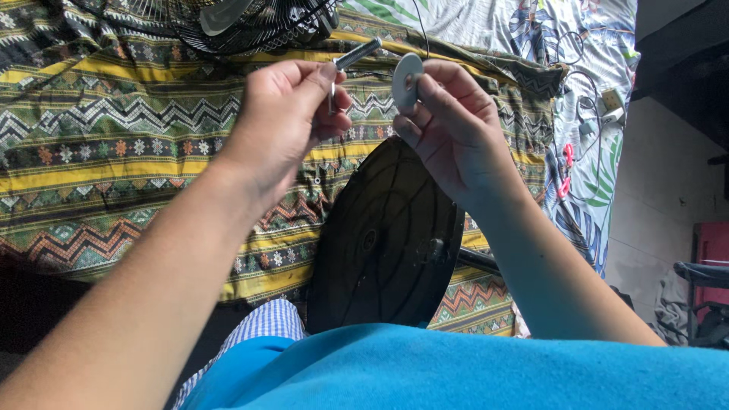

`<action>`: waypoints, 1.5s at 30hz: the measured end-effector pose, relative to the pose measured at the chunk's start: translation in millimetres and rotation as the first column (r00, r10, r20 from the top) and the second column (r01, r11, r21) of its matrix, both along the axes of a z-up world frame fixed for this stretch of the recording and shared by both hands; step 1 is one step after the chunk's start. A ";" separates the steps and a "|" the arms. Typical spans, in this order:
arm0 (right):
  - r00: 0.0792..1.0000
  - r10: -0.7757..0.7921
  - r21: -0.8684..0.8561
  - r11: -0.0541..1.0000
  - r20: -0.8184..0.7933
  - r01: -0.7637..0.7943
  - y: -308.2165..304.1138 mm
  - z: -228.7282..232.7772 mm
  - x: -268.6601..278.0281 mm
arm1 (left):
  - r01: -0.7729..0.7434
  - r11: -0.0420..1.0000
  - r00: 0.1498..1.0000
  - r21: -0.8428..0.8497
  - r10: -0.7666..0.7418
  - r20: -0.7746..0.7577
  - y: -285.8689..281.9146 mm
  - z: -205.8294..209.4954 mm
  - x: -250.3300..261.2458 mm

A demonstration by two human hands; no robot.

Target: The person assembles a round black table base by inserting a metal rod through the center and securing it with a bolt and washer. They use a wrench to tighten the bolt and adjust the components to ensure stability.

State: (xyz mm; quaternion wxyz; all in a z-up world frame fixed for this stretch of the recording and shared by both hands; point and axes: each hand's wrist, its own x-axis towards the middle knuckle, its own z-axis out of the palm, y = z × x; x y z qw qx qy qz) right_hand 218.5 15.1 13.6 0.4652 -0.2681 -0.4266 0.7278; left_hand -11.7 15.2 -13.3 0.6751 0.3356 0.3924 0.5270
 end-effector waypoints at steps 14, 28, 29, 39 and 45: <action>1.000 -0.006 -0.019 1.000 0.013 0.006 8.7 3.8 -2.4 | 0.102 0.977 0.989 0.189 -0.079 -0.125 1.5 10.4 -4.9; 0.999 0.029 0.029 0.999 0.039 -0.031 6.7 0.8 -13.8 | 0.162 0.977 0.983 0.136 -0.149 -0.104 -5.4 30.1 6.1; 0.999 0.032 0.028 0.999 0.031 -0.033 7.1 -0.3 -13.9 | 0.163 0.979 0.983 0.127 -0.150 -0.106 -6.7 31.8 6.0; 0.964 0.007 0.180 0.982 0.265 -0.057 12.3 -5.1 -13.7 | 0.194 0.974 0.960 0.113 -0.165 -0.226 -5.5 14.2 5.8; 0.640 -0.465 0.438 0.873 0.611 0.216 19.4 -11.3 48.3 | 0.171 0.985 0.951 0.022 -0.159 -0.265 -7.4 -12.7 7.8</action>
